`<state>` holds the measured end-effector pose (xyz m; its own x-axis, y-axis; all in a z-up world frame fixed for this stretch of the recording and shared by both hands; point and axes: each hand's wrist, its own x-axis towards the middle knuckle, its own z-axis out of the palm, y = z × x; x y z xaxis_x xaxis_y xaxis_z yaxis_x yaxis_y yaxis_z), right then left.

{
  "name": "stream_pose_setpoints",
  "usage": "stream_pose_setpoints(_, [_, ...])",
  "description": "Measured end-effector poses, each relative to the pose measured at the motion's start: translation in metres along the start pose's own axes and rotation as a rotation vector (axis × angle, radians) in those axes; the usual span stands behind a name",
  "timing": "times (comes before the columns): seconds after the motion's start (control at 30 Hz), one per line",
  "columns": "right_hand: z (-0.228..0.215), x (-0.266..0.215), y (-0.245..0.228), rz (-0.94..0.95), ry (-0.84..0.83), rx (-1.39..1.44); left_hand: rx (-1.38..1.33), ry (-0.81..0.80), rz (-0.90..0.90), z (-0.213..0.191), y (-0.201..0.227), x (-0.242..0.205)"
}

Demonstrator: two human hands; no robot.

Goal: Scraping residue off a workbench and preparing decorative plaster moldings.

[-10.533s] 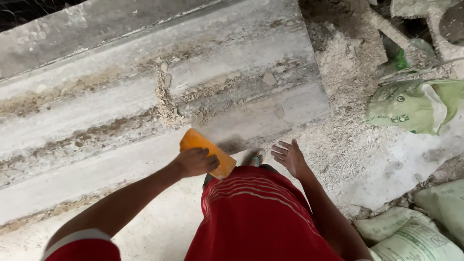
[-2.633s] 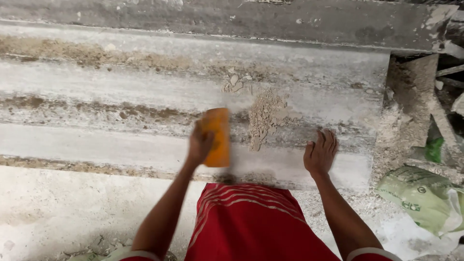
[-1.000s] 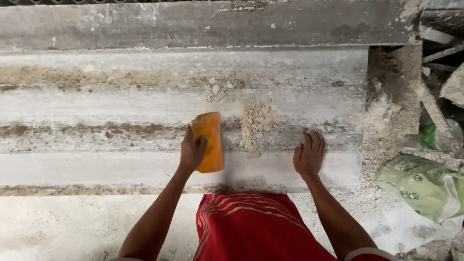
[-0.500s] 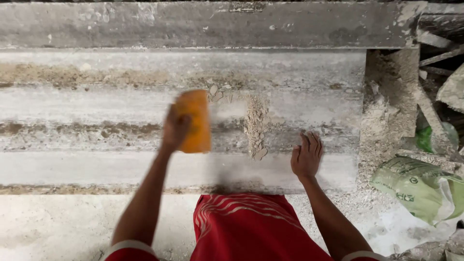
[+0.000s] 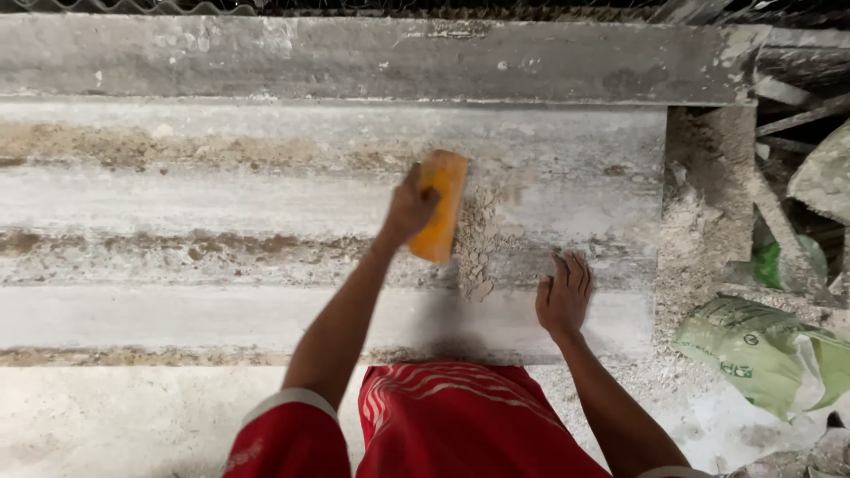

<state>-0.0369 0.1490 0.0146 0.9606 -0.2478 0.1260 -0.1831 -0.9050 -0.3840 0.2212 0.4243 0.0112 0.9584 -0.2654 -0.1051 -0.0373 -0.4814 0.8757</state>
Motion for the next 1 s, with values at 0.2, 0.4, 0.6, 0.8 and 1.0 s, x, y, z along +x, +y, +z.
stream_pose_setpoints(0.2, [0.003, 0.0, 0.081, 0.046, 0.028, -0.08, -0.4, 0.112, -0.305, -0.208, -0.005, -0.012])
stream_pose_setpoints(0.4, [-0.016, 0.011, 0.06, 0.019, 0.055, -0.067, -0.45, 0.131, -0.388, -0.174, -0.029, 0.017])
stream_pose_setpoints(0.6, [-0.011, 0.006, 0.066, 0.063, 0.036, -0.076, 0.165, -0.112, -0.087, 0.027, 0.074, 0.074])
stream_pose_setpoints(0.8, [-0.016, 0.007, 0.064, 0.029, 0.111, -0.014, 0.173, 0.009, 0.485, -0.013, -0.029, 0.073])
stream_pose_setpoints(1.0, [-0.016, 0.008, 0.063, 0.047, 0.075, -0.056, -0.004, -0.036, 0.059, -0.124, -0.012, -0.063])
